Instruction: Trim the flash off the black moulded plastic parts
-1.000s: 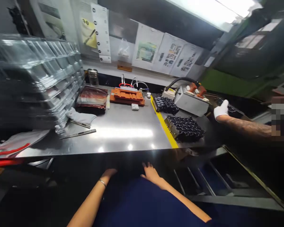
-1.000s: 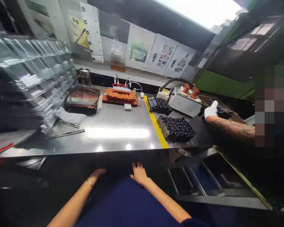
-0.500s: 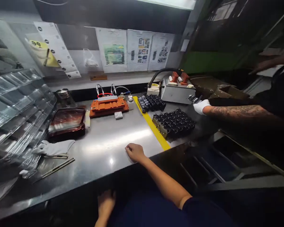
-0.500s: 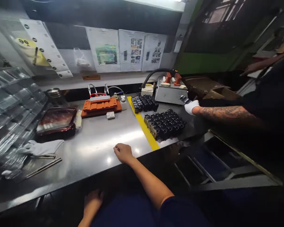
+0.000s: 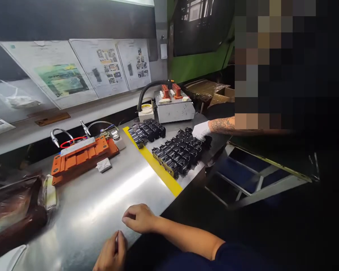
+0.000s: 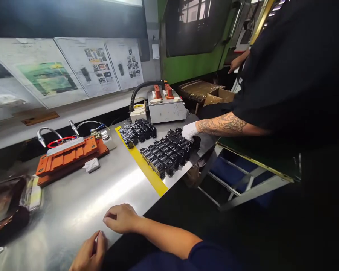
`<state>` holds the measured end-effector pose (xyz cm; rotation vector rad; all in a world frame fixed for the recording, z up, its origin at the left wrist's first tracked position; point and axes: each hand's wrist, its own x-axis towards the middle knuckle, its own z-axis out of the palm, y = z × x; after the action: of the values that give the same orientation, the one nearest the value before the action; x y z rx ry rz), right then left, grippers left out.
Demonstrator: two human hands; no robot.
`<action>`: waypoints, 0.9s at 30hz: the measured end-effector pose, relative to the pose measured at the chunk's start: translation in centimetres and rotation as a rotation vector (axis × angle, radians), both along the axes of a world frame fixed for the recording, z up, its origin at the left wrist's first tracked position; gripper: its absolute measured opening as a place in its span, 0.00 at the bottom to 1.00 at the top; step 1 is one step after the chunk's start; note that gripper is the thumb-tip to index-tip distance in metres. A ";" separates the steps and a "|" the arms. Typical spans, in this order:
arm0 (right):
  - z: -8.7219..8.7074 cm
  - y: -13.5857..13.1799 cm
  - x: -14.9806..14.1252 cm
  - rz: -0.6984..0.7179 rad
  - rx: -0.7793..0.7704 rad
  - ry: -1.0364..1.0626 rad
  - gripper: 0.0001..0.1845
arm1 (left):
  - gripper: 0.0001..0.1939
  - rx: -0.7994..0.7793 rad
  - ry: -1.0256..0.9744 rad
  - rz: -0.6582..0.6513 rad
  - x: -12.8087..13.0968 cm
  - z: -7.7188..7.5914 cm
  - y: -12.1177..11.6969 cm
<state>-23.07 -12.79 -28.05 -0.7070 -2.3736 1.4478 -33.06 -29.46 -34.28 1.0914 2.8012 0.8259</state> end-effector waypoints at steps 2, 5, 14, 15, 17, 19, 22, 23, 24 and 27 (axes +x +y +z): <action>0.0 0.2 0.0 0.026 0.035 0.024 0.09 | 0.22 -0.024 0.167 0.088 1.4 0.5 0.9; 0.0 0.3 0.1 0.053 0.049 0.070 0.08 | 0.27 -0.071 0.194 0.175 2.8 2.0 2.0; -1.5 0.3 -0.4 0.037 -0.113 0.167 0.19 | 0.15 -0.051 -0.234 0.027 0.9 6.9 1.5; -1.5 0.3 -0.7 0.054 -0.124 0.161 0.19 | 0.14 -0.046 -0.220 0.048 -0.9 7.7 0.7; -1.3 0.3 -0.8 0.083 -0.108 0.157 0.19 | 0.18 -0.043 -0.142 0.187 -5.4 9.8 -1.0; -0.9 0.1 -0.7 0.092 -0.083 0.151 0.19 | 0.20 -0.171 0.014 0.420 -10.5 11.9 -2.4; -0.5 0.0 -0.3 0.052 -0.083 0.136 0.22 | 0.21 -0.271 0.011 0.594 -16.4 13.6 -3.7; -0.5 0.0 -0.3 0.042 -0.091 0.131 0.23 | 0.19 -0.288 -0.022 0.601 -17.2 13.7 -3.8; -0.5 0.1 -0.3 0.035 -0.098 0.125 0.24 | 0.18 -0.297 -0.054 0.585 -17.4 13.4 -3.8; -0.9 0.2 -0.6 0.032 -0.094 0.099 0.26 | 0.15 -0.261 -0.109 0.407 -14.3 11.3 -2.2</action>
<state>-23.66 -12.59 -28.92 -0.6076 -2.2650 1.5783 -47.38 -31.70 -22.94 0.4342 2.9658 0.4934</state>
